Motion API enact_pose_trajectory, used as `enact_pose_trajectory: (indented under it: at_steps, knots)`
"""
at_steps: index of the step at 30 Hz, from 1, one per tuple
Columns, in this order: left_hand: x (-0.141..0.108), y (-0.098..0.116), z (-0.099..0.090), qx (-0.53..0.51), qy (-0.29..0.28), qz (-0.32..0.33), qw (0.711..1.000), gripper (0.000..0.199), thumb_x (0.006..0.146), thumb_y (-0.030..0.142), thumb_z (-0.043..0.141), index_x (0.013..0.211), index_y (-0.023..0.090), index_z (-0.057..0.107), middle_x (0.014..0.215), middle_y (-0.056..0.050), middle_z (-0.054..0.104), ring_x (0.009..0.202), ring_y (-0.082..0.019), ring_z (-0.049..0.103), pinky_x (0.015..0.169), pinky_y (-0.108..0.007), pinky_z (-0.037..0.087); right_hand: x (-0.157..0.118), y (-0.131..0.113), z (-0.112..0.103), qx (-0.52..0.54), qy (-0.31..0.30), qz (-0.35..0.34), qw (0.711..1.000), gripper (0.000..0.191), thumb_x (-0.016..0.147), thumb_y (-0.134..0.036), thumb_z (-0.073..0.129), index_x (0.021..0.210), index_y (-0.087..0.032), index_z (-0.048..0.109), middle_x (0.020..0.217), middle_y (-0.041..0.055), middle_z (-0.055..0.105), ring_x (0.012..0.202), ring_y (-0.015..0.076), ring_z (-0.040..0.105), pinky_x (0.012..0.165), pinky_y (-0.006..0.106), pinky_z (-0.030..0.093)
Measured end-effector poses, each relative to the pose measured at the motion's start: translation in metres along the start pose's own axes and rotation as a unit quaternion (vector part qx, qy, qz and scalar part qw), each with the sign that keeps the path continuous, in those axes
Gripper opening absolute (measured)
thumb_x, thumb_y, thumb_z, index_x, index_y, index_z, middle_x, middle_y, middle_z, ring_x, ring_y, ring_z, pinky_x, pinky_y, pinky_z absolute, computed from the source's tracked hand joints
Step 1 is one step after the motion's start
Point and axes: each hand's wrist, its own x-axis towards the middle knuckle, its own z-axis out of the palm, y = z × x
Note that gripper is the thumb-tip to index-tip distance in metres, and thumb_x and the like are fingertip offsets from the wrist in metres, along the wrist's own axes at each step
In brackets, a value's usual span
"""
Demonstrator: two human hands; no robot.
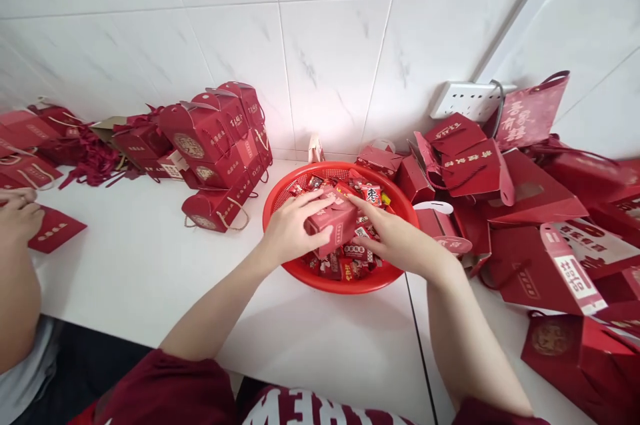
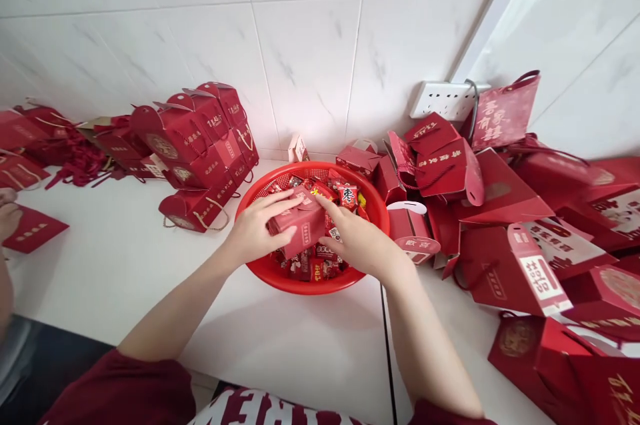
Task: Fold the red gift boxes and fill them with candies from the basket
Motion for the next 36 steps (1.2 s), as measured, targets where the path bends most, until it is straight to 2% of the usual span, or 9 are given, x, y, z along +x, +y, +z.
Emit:
enact_pose_trajectory:
  at_steps: [3, 6, 8, 9, 12, 17, 22, 26, 36]
  knots:
    - [-0.012, -0.028, -0.032, -0.023, 0.158, 0.027, 0.987, 0.053, 0.089, 0.029, 0.063, 0.142, 0.028, 0.062, 0.151, -0.001, 0.058, 0.138, -0.026, 0.055, 0.120, -0.044, 0.043, -0.013, 0.005, -0.016, 0.013, 0.046, 0.006, 0.999, 0.068, 0.101, -0.043, 0.051, 0.162, -0.037, 0.022, 0.142, 0.0088, 0.063, 0.119, 0.0293, 0.068, 0.098, 0.045, 0.055]
    - [-0.032, -0.069, -0.075, 0.043, 0.360, 0.033, 0.931, 0.049, 0.089, 0.024, 0.065, 0.138, 0.017, 0.065, 0.144, -0.007, 0.064, 0.136, -0.027, 0.057, 0.120, -0.047, 0.041, -0.021, 0.011, -0.027, -0.014, 0.078, 0.035, 0.996, 0.065, 0.100, -0.046, 0.052, 0.160, -0.035, 0.028, 0.129, 0.0083, 0.070, 0.123, 0.0308, 0.066, 0.099, 0.046, 0.054]
    - [-0.046, -0.101, -0.100, 0.100, 0.442, 0.016, 0.891, 0.049, 0.088, 0.024, 0.068, 0.135, 0.010, 0.066, 0.141, -0.013, 0.065, 0.132, -0.028, 0.060, 0.117, -0.047, 0.044, -0.023, 0.015, -0.030, -0.026, 0.075, 0.059, 0.995, 0.062, 0.100, -0.048, 0.051, 0.158, -0.035, 0.031, 0.126, 0.0072, 0.072, 0.121, 0.0310, 0.067, 0.099, 0.047, 0.053]
    - [-0.053, -0.117, -0.110, 0.126, 0.458, 0.002, 0.880, 0.050, 0.088, 0.026, 0.069, 0.135, 0.008, 0.066, 0.140, -0.014, 0.065, 0.131, -0.029, 0.060, 0.117, -0.047, 0.043, -0.023, 0.017, -0.031, -0.030, 0.068, 0.070, 0.995, 0.060, 0.100, -0.048, 0.050, 0.157, -0.034, 0.033, 0.124, 0.0069, 0.073, 0.118, 0.0309, 0.068, 0.098, 0.047, 0.054]
    - [-0.067, -0.161, -0.123, 0.192, 0.435, -0.047, 0.878, 0.055, 0.088, 0.031, 0.071, 0.138, 0.009, 0.064, 0.144, -0.014, 0.061, 0.133, -0.028, 0.057, 0.119, -0.047, 0.041, -0.019, 0.020, -0.029, -0.044, 0.042, 0.094, 0.994, 0.055, 0.101, -0.048, 0.047, 0.152, -0.028, 0.042, 0.122, 0.0088, 0.074, 0.114, 0.0317, 0.069, 0.095, 0.046, 0.054]
    - [-0.073, -0.205, -0.110, 0.190, 0.322, -0.106, 0.921, 0.053, 0.088, 0.033, 0.072, 0.137, 0.014, 0.065, 0.146, -0.007, 0.061, 0.131, -0.023, 0.058, 0.119, -0.041, 0.041, -0.014, 0.015, -0.024, -0.052, 0.000, 0.082, 0.995, 0.051, 0.101, -0.044, 0.046, 0.148, -0.025, 0.049, 0.132, 0.0095, 0.070, 0.119, 0.0311, 0.067, 0.098, 0.045, 0.053]
    - [-0.068, -0.217, -0.099, 0.186, 0.310, -0.133, 0.923, 0.053, 0.088, 0.034, 0.072, 0.137, 0.013, 0.065, 0.145, -0.008, 0.060, 0.129, -0.024, 0.057, 0.119, -0.043, 0.039, -0.012, 0.015, -0.020, -0.045, -0.015, 0.070, 0.996, 0.047, 0.102, -0.042, 0.045, 0.144, -0.023, 0.052, 0.137, 0.0085, 0.067, 0.123, 0.0297, 0.066, 0.101, 0.045, 0.052]
    - [-0.065, -0.223, -0.100, 0.187, 0.316, -0.132, 0.921, 0.054, 0.088, 0.037, 0.071, 0.136, 0.013, 0.065, 0.147, -0.009, 0.058, 0.132, -0.026, 0.054, 0.120, -0.046, 0.036, -0.012, 0.020, -0.019, -0.053, -0.018, 0.081, 0.995, 0.042, 0.102, -0.042, 0.045, 0.138, -0.023, 0.055, 0.129, 0.0081, 0.071, 0.117, 0.0299, 0.068, 0.095, 0.044, 0.053]
    - [-0.068, -0.234, -0.101, 0.156, 0.273, -0.128, 0.940, 0.051, 0.091, 0.040, 0.068, 0.132, 0.011, 0.066, 0.143, -0.010, 0.059, 0.132, -0.026, 0.054, 0.121, -0.048, 0.033, -0.009, 0.019, -0.018, -0.059, -0.018, 0.078, 0.995, 0.043, 0.103, -0.039, 0.045, 0.140, -0.021, 0.056, 0.133, 0.0106, 0.070, 0.120, 0.0317, 0.067, 0.098, 0.046, 0.054]
